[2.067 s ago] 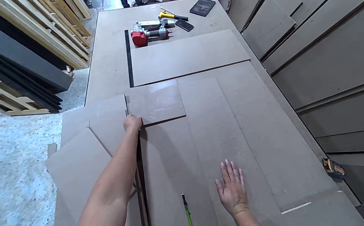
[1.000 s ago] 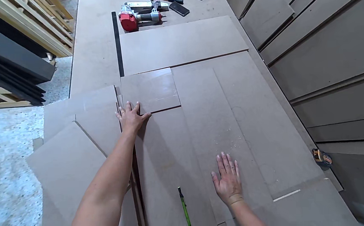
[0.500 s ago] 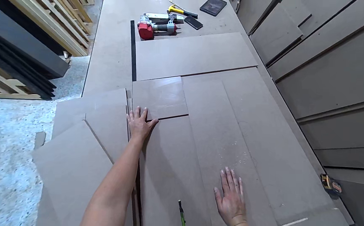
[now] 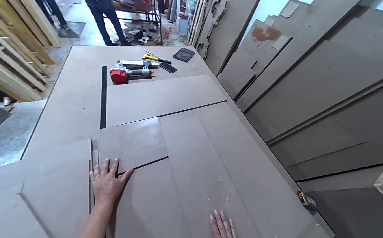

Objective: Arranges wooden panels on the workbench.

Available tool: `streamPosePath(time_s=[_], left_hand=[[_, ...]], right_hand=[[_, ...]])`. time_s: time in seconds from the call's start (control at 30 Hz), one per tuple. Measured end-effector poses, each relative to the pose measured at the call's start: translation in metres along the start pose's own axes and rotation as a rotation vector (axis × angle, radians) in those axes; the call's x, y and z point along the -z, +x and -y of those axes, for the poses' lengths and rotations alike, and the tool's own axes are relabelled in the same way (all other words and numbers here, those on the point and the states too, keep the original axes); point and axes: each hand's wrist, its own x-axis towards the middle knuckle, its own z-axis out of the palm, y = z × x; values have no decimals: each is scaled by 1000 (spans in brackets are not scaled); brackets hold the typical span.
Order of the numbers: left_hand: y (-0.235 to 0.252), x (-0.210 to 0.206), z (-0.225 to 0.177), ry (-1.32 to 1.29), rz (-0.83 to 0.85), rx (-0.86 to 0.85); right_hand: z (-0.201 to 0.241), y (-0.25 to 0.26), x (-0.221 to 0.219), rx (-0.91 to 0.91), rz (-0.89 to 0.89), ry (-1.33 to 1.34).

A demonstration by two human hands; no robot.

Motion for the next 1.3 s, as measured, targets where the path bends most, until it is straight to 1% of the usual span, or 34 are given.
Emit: streamPosePath(time_s=[0.07, 0.2, 0.37, 0.7, 0.93, 1.1, 1.3], left_hand=[[0, 0, -2, -6, 8, -12], [-3, 15, -8, -10, 68, 11], [-4, 19, -11, -10, 66, 2], [-1, 16, -12, 33, 111, 12], [-1, 23, -16, 37, 149, 28], [-4, 28, -22, 43, 142, 46], [-5, 23, -19, 39, 127, 43]], right_hand=[[-1, -1, -2, -5, -21, -6], [-2, -3, -9, 15, -101, -20], [-3, -3, -18, 31, -184, -41], [-6, -1, -21, 34, -186, -52], [-6, -2, -21, 45, -198, -50], [-6, 0, -20, 37, -181, -56], [-6, 0, -18, 40, -170, -60]])
